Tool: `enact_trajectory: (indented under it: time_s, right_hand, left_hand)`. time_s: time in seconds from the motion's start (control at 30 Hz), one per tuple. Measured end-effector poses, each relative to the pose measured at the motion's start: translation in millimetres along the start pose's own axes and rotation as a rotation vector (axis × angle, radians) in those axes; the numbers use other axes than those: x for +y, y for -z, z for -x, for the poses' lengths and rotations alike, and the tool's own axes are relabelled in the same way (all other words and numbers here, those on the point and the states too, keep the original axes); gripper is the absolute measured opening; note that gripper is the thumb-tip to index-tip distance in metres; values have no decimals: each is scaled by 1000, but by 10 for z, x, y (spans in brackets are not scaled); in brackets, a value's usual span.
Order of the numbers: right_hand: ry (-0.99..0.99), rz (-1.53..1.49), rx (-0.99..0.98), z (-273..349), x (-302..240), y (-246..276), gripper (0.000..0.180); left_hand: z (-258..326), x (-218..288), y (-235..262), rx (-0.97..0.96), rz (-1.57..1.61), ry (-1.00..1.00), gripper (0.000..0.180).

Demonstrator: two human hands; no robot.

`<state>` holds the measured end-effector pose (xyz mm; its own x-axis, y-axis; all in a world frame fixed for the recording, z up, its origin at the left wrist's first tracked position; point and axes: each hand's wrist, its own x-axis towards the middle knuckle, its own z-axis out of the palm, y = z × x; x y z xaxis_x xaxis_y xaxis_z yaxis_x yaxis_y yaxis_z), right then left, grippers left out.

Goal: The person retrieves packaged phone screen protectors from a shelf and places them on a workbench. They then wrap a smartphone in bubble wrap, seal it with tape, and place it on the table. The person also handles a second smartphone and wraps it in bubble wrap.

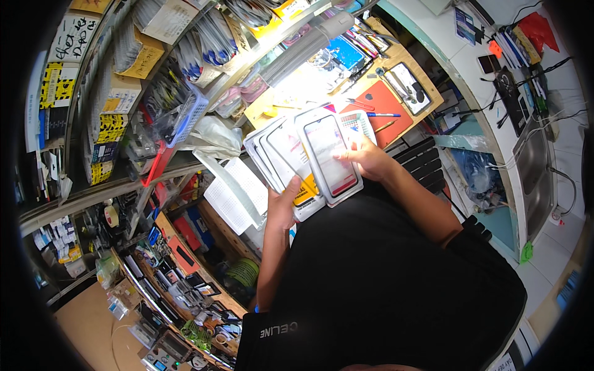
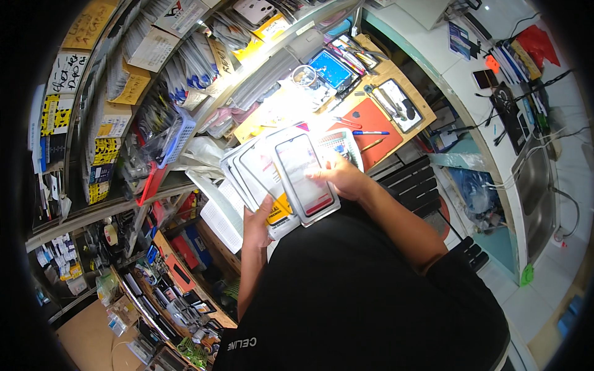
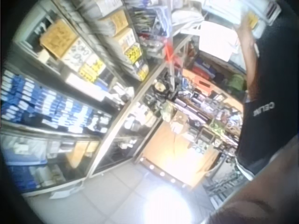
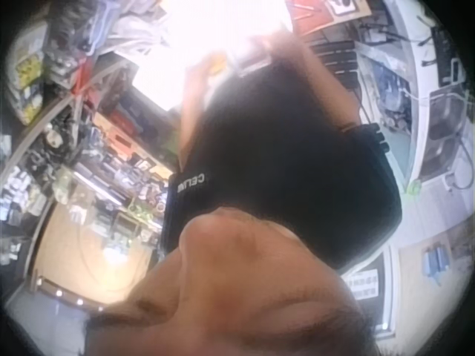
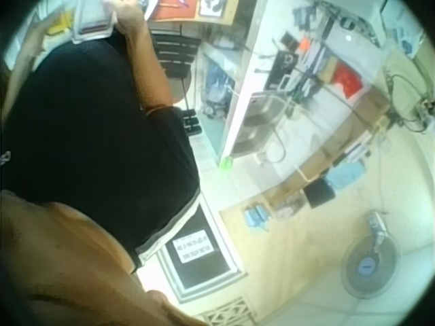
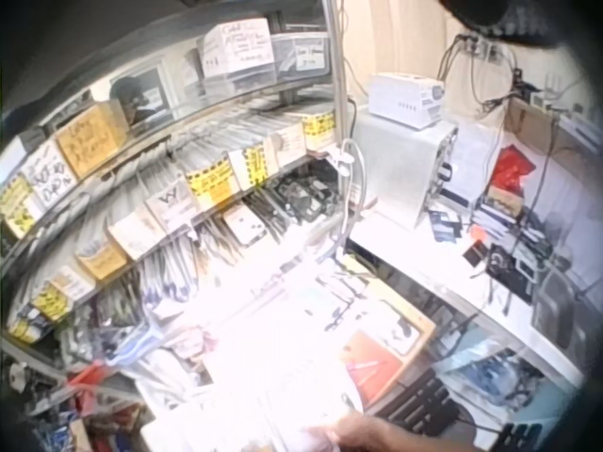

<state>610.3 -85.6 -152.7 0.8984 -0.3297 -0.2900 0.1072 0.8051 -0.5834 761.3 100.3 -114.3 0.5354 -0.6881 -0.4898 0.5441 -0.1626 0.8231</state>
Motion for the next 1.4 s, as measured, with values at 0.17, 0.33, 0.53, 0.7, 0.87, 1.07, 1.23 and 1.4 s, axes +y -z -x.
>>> enact_trajectory:
  time_s: [0.17, 0.33, 0.53, 0.7, 0.87, 1.07, 1.23, 1.4]
  right_hand:
    - [41, -148, 13, 18, -124, 100, 52]
    - [-48, -119, -12, -9, -6, 29, 52]
    - [-56, -122, -55, -11, 63, -44, 56]
    - [-84, -147, -79, 11, 35, -28, 65]
    - [-46, -134, -9, 23, 5, -41, 59]
    - [-87, -178, -37, 36, -38, -73, 59]
    - [-95, -177, 0, 1, 43, -36, 58]
    - [-121, -195, 88, 16, 38, 34, 58]
  left_hand:
    - [13, 111, 143, -60, 440, 238, 51]
    - [2, 45, 88, 3, 117, 12, 48]
    - [9, 39, -2, -28, 62, -18, 46]
    - [-18, -8, 12, 31, -76, -20, 48]
    - [6, 63, 86, 17, 290, 115, 46]
    - [16, 52, 62, 14, 20, -40, 48]
    - [-19, 17, 107, 43, 122, 47, 47]
    - [32, 78, 117, 26, 199, 25, 43]
